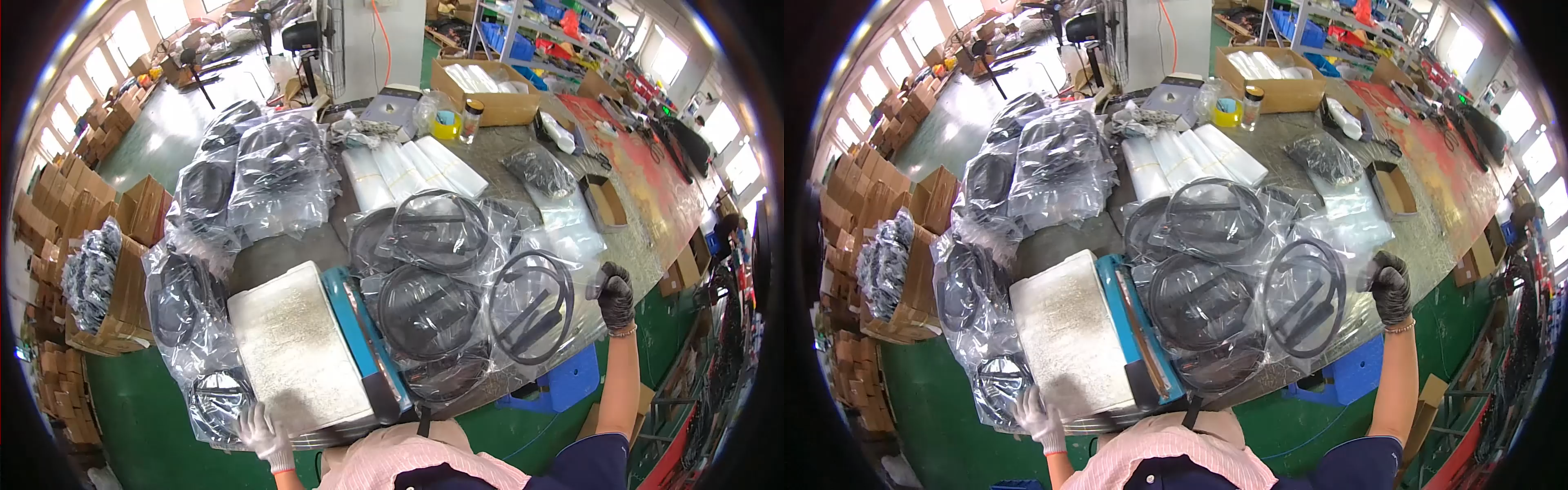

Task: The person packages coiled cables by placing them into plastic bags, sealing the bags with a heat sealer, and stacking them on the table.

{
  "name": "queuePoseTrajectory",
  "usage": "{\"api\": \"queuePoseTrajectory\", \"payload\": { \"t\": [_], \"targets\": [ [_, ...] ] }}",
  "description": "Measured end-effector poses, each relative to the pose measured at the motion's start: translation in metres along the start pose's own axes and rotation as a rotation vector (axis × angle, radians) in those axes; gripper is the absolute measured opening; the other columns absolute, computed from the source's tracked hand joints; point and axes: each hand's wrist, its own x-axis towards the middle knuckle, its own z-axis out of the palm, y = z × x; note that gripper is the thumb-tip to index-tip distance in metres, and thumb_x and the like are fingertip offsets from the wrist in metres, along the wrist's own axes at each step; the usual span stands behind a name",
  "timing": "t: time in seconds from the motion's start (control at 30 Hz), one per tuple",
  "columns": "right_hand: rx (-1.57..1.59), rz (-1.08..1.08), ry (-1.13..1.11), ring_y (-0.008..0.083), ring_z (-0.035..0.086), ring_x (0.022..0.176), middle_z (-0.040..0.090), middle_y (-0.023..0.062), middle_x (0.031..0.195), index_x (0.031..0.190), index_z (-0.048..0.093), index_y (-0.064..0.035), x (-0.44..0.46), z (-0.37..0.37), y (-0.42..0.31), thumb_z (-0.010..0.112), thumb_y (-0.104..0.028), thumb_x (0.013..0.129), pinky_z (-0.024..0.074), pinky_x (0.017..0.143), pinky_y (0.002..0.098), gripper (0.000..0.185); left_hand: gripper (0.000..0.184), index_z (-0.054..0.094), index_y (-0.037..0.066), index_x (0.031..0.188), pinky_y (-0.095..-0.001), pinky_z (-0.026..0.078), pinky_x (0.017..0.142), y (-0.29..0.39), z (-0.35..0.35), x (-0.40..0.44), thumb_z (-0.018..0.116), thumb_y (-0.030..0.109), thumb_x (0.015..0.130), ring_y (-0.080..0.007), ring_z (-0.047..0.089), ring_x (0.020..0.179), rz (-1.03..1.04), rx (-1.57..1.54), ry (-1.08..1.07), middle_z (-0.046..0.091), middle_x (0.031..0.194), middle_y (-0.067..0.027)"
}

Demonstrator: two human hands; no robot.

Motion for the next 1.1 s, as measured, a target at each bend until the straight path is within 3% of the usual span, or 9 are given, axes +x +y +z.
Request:
{"api": "queuePoseTrajectory", "payload": {
  "t": [0.23,0.3,0.4,0.5,0.67,0.77,0.9,1.03,1.1],
  "targets": [
    [-0.077,-0.182,-0.218,0.0216,0.059,0.067,0.061,0.0072,0.076,0.112,0.065,-0.0019,0.004,0.228,-0.115,0.07,-0.019,0.082,0.0472,0.058,0.0364,0.035,0.039,0.063,0.011,0.116,-0.0592,0.03,0.115,0.033,-0.017,0.079,0.074,0.021,0.08,-0.0318,0.057,0.114,0.383,-0.323,0.095,0.065,0.116,-0.0062],
    [-0.027,-0.271,-0.24,0.0214,0.058,0.064,0.06,0.0079,0.075,0.113,0.063,-0.0002,0.005,0.257,-0.136,0.067,-0.019,0.082,0.0462,0.055,0.0369,0.037,0.039,0.063,0.005,0.116,-0.0572,0.032,0.114,0.041,-0.044,0.099,0.073,0.019,0.081,-0.0389,0.057,0.117,0.489,-0.475,0.056,0.065,0.119,-0.0138],
    [0.222,-0.252,-0.378,0.0231,0.062,0.073,0.062,0.0066,0.083,0.107,0.061,-0.0018,0.012,0.31,-0.149,0.067,-0.019,0.081,0.0537,0.068,0.0392,0.032,0.051,0.059,0.002,0.126,-0.0493,0.036,0.113,0.042,-0.054,0.13,0.075,0.022,0.083,-0.0382,0.056,0.12,0.514,-0.836,-0.055,0.064,0.122,-0.0188],
    [0.237,-0.279,-0.119,0.0244,0.062,0.072,0.058,0.0069,0.078,0.096,0.06,-0.0027,0.022,0.367,-0.116,0.066,-0.017,0.072,0.0553,0.072,0.0391,0.028,0.06,0.05,-0.002,0.139,-0.0405,0.042,0.107,0.044,-0.052,0.164,0.073,0.025,0.09,-0.0307,0.057,0.122,0.296,-1.282,-0.269,0.062,0.126,-0.0212],
    [0.021,-0.273,-0.493,0.0213,0.062,0.07,0.063,0.0057,0.073,0.08,0.064,0.0002,-0.005,0.439,-0.022,0.067,-0.014,0.07,0.0535,0.068,0.0352,0.018,0.05,0.052,-0.002,0.137,-0.034,0.047,0.1,-0.021,-0.048,0.22,0.068,0.022,0.096,-0.0193,0.062,0.112,-0.013,-1.663,-0.889,0.066,0.121,-0.013],
    [0.086,0.032,-0.251,0.0168,0.062,0.071,0.067,0.007,0.078,0.086,0.067,0.0013,-0.062,0.453,0.033,0.07,-0.012,0.074,0.0521,0.067,0.0304,0.018,0.04,0.059,-0.001,0.129,-0.0299,0.049,0.095,-0.068,-0.029,0.207,0.068,0.019,0.095,-0.0147,0.064,0.101,-0.09,-1.606,-0.858,0.069,0.111,-0.0072],
    [-0.144,-0.081,-0.375,0.0149,0.061,0.072,0.067,0.0055,0.081,0.088,0.067,-0.0003,-0.113,0.459,0.082,0.069,-0.018,0.083,0.0506,0.066,0.0305,0.018,0.031,0.064,0.001,0.121,-0.0279,0.052,0.085,-0.098,-0.021,0.159,0.067,0.006,0.091,-0.0126,0.065,0.091,-0.278,-1.654,-0.69,0.069,0.106,-0.005],
    [-0.397,0.055,-0.387,0.0169,0.06,0.069,0.064,0.0066,0.076,0.081,0.065,-0.0025,-0.135,0.433,0.083,0.065,-0.013,0.082,0.0494,0.066,0.031,0.011,0.031,0.066,0.0,0.117,-0.0279,0.054,0.085,-0.091,-0.039,0.126,0.071,0.001,0.086,-0.0135,0.067,0.092,-0.41,-1.736,-0.578,0.071,0.103,-0.0056],
    [-0.574,-0.123,-0.494,0.0228,0.061,0.065,0.064,0.007,0.072,0.077,0.064,-0.0049,-0.135,0.447,0.061,0.063,-0.009,0.077,0.0507,0.064,0.0333,0.004,0.024,0.068,-0.001,0.113,-0.0281,0.055,0.082,-0.088,-0.047,0.121,0.068,0.0,0.088,-0.0128,0.067,0.087,-0.409,-1.747,-0.543,0.072,0.099,-0.0053]
  ]
}}
